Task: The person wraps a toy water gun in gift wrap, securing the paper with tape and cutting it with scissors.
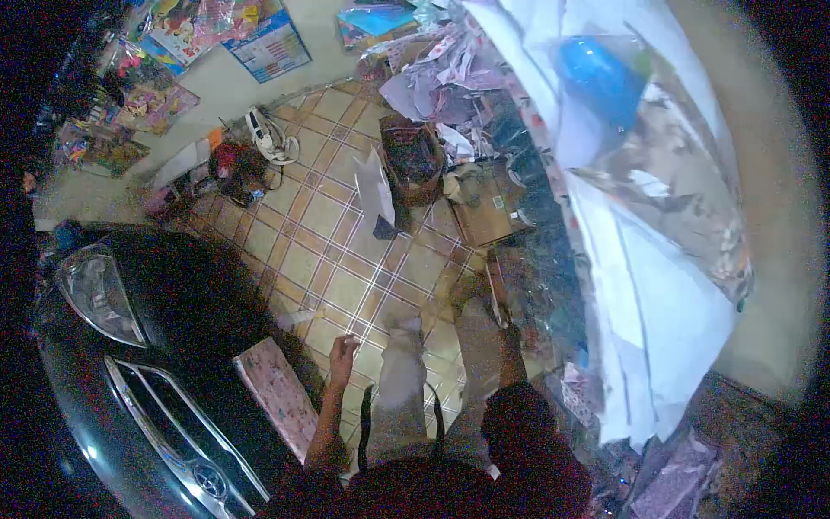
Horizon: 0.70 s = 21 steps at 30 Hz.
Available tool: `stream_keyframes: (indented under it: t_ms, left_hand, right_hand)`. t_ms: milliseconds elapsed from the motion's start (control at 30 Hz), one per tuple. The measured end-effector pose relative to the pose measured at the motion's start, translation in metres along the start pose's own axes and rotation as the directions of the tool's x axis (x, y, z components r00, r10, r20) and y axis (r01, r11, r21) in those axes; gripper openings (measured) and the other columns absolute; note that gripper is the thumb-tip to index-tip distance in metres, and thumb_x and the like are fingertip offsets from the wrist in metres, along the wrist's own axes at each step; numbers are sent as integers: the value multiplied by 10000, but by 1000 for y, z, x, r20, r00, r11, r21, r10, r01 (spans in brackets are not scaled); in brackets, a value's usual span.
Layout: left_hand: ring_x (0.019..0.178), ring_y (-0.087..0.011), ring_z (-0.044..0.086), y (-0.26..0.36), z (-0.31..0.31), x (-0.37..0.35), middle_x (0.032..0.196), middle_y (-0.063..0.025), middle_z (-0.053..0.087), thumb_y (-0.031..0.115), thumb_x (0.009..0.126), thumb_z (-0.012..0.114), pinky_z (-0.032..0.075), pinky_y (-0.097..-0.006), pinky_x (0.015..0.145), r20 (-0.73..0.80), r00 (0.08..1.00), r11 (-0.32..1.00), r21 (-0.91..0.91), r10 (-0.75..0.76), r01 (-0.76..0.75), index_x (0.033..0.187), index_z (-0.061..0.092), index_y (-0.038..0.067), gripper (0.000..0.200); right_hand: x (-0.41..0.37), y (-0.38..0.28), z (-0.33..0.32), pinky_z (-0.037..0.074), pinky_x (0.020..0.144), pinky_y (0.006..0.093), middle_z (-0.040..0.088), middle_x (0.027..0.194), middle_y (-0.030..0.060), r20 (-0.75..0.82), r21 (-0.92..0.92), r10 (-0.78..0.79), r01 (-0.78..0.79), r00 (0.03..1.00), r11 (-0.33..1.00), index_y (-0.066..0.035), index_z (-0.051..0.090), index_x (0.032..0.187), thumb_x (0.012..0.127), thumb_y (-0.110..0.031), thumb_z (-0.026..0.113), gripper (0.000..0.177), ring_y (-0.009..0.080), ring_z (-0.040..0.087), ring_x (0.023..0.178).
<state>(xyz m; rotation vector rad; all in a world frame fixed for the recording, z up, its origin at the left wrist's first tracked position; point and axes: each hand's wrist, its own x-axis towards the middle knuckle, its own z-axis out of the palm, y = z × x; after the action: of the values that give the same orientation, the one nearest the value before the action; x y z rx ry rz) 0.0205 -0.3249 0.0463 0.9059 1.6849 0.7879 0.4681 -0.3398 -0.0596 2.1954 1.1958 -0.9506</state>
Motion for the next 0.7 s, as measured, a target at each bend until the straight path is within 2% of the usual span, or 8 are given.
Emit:
stream_keyframes:
  t_ms: [33,233,267,367,467,533,633,700]
  left_hand:
    - [809,-156,633,-12,-8,-6,857,-99,671,100,929,508,483,-290,743,-11,999,999,-3,-54,54,1092,567,15,194]
    - [808,-140,636,-58,-43,-25,853,-93,668,146,942,524,489,-283,730,-29,999,995,95,-24,27,1036,594,9,180]
    - [823,-152,640,-57,-43,-26,853,-90,665,167,955,524,495,-289,722,-30,997,997,22,-74,75,1022,592,5,188]
    - [832,-162,641,-48,-42,-26,872,-97,662,180,966,514,493,-288,734,-14,994,994,22,-111,111,1027,586,0,203]
    - [823,-164,640,-10,-34,-31,895,-106,661,208,974,501,484,-287,741,73,995,995,81,-67,61,1064,577,-1,240]
    - [822,-162,641,-16,-29,-27,879,-109,664,209,976,496,479,-292,729,109,993,998,54,-48,42,1075,569,-2,244]
    - [824,-147,639,-21,-28,-32,861,-96,663,206,976,497,472,-282,705,127,992,991,133,-7,-10,1074,574,9,233]
    - [818,-131,635,-30,-27,-42,867,-71,664,222,972,505,457,-267,675,94,992,986,153,-79,64,1081,581,40,225]
  right_hand:
    - [1,2,7,397,915,539,514,1116,216,0,3,4,-4,1000,1000,-12,489,1193,859,-304,537,446,397,488,1077]
    - [-1,7,20,370,937,560,467,1187,218,-7,18,15,-15,1000,1000,-20,450,1242,854,-308,541,491,404,444,1131]
    - [-4,5,19,365,940,563,459,1199,219,-7,21,11,-11,1000,1000,-21,443,1250,853,-308,541,499,405,436,1140]
    - [-10,1,17,352,951,574,436,1235,220,-20,33,10,-10,1000,999,-25,424,1275,851,-310,543,524,409,414,1167]
    - [-11,2,12,338,962,584,412,1270,221,-53,39,11,-9,999,999,-29,404,1299,849,-312,545,550,412,392,1193]
    - [-9,8,6,329,969,591,397,1294,221,-87,33,24,-21,996,999,-32,391,1315,847,-313,546,568,415,378,1211]
    - [2,19,-6,316,979,602,373,1330,222,-142,20,53,-51,988,999,-36,372,1339,844,-315,548,595,418,355,1238]
    - [12,29,-10,307,987,609,358,1354,223,-163,11,71,-70,984,997,-38,359,1356,843,-316,549,614,421,341,1256]
